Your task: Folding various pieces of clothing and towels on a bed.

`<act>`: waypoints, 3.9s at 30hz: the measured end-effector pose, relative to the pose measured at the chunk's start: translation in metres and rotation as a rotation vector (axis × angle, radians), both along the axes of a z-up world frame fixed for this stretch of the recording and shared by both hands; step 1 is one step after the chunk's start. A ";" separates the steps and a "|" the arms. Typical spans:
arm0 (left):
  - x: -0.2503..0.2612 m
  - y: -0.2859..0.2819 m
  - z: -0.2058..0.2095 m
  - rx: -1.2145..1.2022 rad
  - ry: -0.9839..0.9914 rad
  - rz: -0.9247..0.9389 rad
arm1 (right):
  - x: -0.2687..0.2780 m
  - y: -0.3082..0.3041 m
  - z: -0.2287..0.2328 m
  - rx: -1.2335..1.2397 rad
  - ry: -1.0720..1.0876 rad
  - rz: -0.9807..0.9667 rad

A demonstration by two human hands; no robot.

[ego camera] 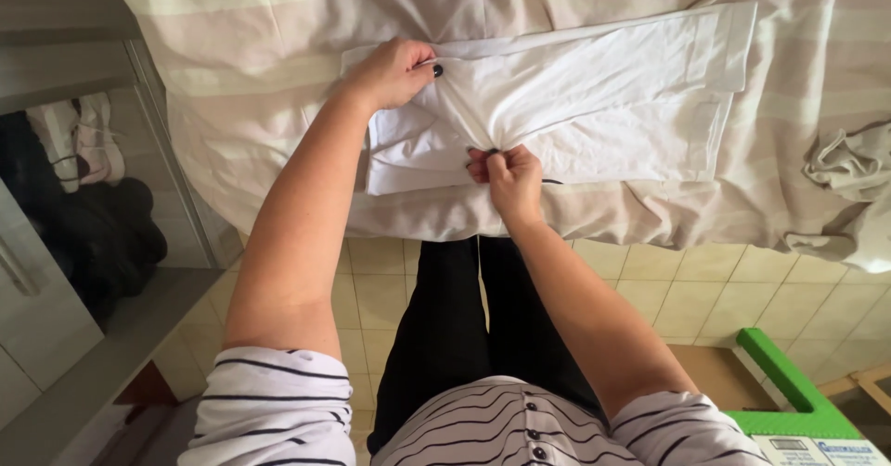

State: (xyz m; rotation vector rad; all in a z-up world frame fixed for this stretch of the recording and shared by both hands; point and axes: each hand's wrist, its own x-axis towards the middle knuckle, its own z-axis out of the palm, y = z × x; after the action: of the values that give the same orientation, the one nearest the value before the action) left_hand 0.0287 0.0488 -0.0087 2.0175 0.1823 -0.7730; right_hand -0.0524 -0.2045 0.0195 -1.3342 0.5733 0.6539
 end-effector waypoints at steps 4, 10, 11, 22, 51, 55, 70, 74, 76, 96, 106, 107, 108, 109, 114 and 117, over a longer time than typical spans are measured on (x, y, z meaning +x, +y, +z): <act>0.003 -0.001 0.005 -0.007 0.038 0.005 | 0.002 0.018 0.006 -0.078 0.085 0.034; -0.001 0.001 0.005 -0.051 -0.068 0.001 | 0.010 0.016 0.008 -0.152 0.054 0.157; 0.000 0.000 0.006 -0.054 -0.070 -0.003 | 0.007 0.018 0.005 -0.155 0.052 0.153; 0.000 -0.001 0.014 -0.031 -0.035 0.001 | -0.014 0.030 -0.001 0.211 -0.082 0.072; -0.022 -0.006 0.007 0.682 -0.991 0.014 | 0.067 -0.082 0.021 -0.014 0.107 -0.375; -0.043 -0.055 -0.052 0.301 -1.146 -0.034 | 0.092 -0.126 -0.011 -0.306 -0.109 -0.481; -0.069 -0.147 0.062 0.329 -0.835 -0.027 | 0.152 -0.195 0.027 -1.014 -0.767 0.345; -0.058 -0.138 0.064 0.371 -0.819 0.044 | 0.167 -0.193 0.022 -1.129 -0.787 0.460; -0.048 -0.129 0.062 0.414 -0.801 0.220 | 0.178 -0.193 0.011 -1.243 -0.862 0.519; -0.057 -0.117 0.051 0.505 -0.673 0.083 | 0.194 -0.206 0.015 -0.664 -0.367 0.453; -0.062 -0.117 0.037 0.504 -0.635 0.083 | 0.187 -0.194 0.024 -0.323 -0.491 0.530; -0.062 -0.117 0.038 0.502 -0.633 0.080 | 0.186 -0.190 0.028 -0.324 -0.488 0.528; -0.061 -0.117 0.039 0.498 -0.630 0.079 | 0.185 -0.187 0.032 -0.323 -0.559 0.564; -0.060 -0.117 0.040 0.492 -0.629 0.079 | 0.185 -0.183 0.037 -0.323 -0.632 0.598; -0.060 -0.117 0.032 0.497 -0.581 0.084 | 0.192 -0.199 0.063 -0.315 -0.909 0.592; -0.066 -0.117 0.014 0.573 -0.511 0.027 | 0.194 -0.206 0.050 -0.369 -1.060 0.588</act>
State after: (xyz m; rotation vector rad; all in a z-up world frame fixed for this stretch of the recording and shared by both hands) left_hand -0.0370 -0.0683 0.0050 2.6759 0.1412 -0.1658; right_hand 0.1417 -0.4109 0.0698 -1.9751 -0.6099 0.2111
